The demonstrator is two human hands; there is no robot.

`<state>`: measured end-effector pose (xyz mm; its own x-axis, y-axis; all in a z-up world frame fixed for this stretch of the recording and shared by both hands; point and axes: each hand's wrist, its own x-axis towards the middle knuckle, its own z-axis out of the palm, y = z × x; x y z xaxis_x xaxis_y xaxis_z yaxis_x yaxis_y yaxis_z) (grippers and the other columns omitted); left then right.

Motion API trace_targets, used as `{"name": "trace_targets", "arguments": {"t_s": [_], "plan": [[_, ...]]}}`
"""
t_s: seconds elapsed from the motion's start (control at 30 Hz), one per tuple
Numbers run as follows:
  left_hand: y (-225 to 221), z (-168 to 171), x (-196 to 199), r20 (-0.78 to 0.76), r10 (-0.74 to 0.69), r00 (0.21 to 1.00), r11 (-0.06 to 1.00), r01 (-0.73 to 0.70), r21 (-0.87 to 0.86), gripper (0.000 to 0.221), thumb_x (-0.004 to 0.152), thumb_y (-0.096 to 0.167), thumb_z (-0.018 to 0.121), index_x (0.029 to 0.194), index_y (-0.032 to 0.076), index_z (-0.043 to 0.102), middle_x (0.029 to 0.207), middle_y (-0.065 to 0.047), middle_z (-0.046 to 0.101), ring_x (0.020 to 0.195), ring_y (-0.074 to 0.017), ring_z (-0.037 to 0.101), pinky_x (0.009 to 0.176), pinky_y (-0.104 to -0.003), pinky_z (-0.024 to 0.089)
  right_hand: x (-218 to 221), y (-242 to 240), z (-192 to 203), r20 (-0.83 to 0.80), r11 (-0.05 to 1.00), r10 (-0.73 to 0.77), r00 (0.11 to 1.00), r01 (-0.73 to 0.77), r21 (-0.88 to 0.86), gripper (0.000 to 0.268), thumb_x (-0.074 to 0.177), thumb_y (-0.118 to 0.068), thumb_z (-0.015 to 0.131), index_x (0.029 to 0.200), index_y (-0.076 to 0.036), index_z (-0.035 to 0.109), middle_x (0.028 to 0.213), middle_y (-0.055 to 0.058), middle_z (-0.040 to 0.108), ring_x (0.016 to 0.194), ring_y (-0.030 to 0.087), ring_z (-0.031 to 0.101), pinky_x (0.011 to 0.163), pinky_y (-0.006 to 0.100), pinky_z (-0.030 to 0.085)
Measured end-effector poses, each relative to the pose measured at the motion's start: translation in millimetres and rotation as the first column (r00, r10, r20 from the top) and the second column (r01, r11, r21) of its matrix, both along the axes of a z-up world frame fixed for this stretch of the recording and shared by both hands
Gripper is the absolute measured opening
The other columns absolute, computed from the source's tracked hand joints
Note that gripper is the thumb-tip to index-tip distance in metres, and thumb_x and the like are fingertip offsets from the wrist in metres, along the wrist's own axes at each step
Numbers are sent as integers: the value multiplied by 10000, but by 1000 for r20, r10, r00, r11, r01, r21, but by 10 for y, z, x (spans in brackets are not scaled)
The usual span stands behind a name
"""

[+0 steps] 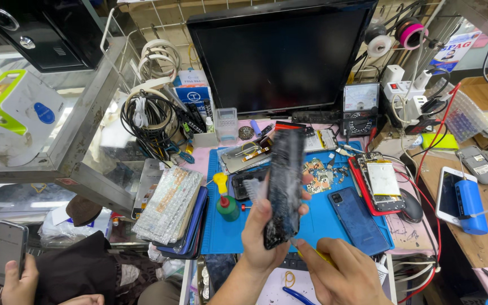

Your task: The person removes a battery from a mobile phone chassis by hand and then uses a yellow prying tool to detach a shattered screen from the device frame.

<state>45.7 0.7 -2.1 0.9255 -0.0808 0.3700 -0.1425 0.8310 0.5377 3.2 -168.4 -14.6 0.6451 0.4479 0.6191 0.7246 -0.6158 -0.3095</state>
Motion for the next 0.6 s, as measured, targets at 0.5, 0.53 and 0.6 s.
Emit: {"name": "trace_targets", "arguments": {"t_s": [0.5,0.53,0.6], "plan": [[-199,-36,-34,-236,-7,972,937,-75,-340,698,1047,538,364,1458,-18,458,1357,-230,587,1096,-259,599,914,-394,513,133,95,-229,363,991,-47,931,-3,137,486,661,42,797,1136,-35,727,894,113,598,647,232,616,565,337,516],[-212,-44,-30,-236,4,972,941,-84,-327,692,1048,534,362,1459,-15,456,1356,-229,589,1092,-259,605,913,-394,518,141,104,-229,371,991,-50,927,-1,136,488,659,54,795,1135,-29,725,898,114,602,643,235,614,562,337,510],[-200,-61,-34,-238,33,971,948,-106,-300,681,1050,525,357,1460,-9,452,1355,-229,591,1085,-259,617,910,-394,529,124,131,-234,282,986,-55,958,8,166,519,659,53,800,1163,-19,697,926,122,615,677,253,635,586,336,520]]}}
